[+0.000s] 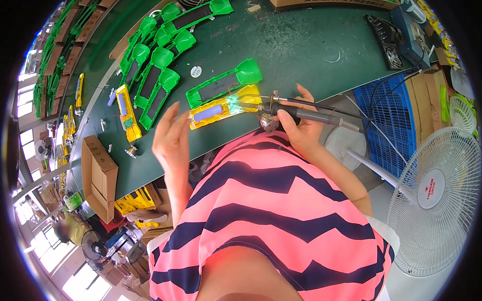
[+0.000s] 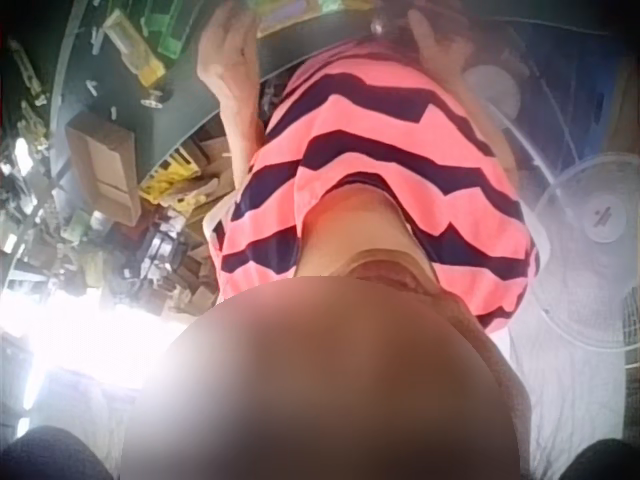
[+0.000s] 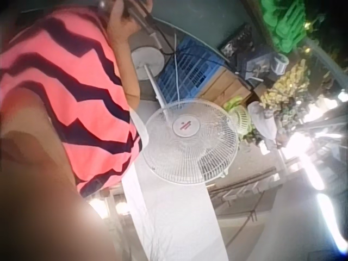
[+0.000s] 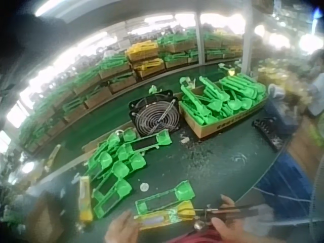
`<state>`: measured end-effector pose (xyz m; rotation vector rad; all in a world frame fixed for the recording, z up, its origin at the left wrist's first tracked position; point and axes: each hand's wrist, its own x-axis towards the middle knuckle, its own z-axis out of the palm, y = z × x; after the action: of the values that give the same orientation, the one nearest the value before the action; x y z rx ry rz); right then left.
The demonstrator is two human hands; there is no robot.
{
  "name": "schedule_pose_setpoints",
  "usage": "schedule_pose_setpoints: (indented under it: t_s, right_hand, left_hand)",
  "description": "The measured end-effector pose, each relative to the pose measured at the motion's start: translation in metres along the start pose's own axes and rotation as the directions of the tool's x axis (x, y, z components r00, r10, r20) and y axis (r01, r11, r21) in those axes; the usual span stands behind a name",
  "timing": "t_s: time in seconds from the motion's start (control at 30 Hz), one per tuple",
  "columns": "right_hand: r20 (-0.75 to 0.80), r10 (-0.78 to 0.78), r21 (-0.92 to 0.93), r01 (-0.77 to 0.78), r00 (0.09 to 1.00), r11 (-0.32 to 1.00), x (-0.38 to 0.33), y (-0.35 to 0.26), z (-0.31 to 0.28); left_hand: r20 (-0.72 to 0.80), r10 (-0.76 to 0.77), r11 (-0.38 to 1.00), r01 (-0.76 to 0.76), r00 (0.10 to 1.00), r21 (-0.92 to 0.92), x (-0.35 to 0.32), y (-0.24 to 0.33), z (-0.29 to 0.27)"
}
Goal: The person solders internal wiring to circuit boards and plastic components inside green plastic flashlight housings. This is done using a soldering iron and solder wire.
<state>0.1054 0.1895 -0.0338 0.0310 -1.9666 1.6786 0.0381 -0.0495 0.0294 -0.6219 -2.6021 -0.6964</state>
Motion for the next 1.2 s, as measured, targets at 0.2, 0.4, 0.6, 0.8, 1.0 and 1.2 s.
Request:
schedule_pose_setpoints:
  t_s: [0.2, 0.4, 0.6, 0.8, 1.0, 1.2]
  right_hand:
    - [-0.022, 0.148, 0.044, -0.147, 0.989, 0.988, -0.006, -0.004, -0.005]
    - [-0.028, 0.046, -0.032, -0.047, 0.999, 0.998, -0.005, -0.007, -0.005]
    - [-0.025, -0.02, -0.082, 0.018, 0.999, 0.996, -0.006, -0.004, -0.005]
    - [-0.006, -0.005, -0.091, 0.004, 1.0, 0.996, -0.007, -0.001, -0.005]
    - [-0.029, -0.036, -0.124, 0.032, 0.999, 0.992, -0.008, 0.003, -0.001]
    - [-0.037, -0.019, -0.081, 0.016, 0.999, 0.997, -0.009, 0.004, 0.0]
  left_hand:
    - [0.042, 0.19, 0.96, -0.177, 0.981, -0.217, -0.006, 0.019, 0.041]
    - [0.116, 0.285, 0.957, -0.275, 0.952, -0.097, 0.0, 0.023, 0.04]
    - [0.175, 0.319, 0.948, -0.311, 0.932, -0.072, 0.003, 0.022, 0.037]
    - [0.18, 0.331, 0.944, -0.322, 0.926, -0.076, 0.004, 0.022, 0.036]
    - [0.181, 0.325, 0.945, -0.313, 0.928, -0.092, 0.003, 0.021, 0.036]
    - [0.199, 0.313, 0.95, -0.3, 0.929, -0.093, 0.003, 0.02, 0.036]
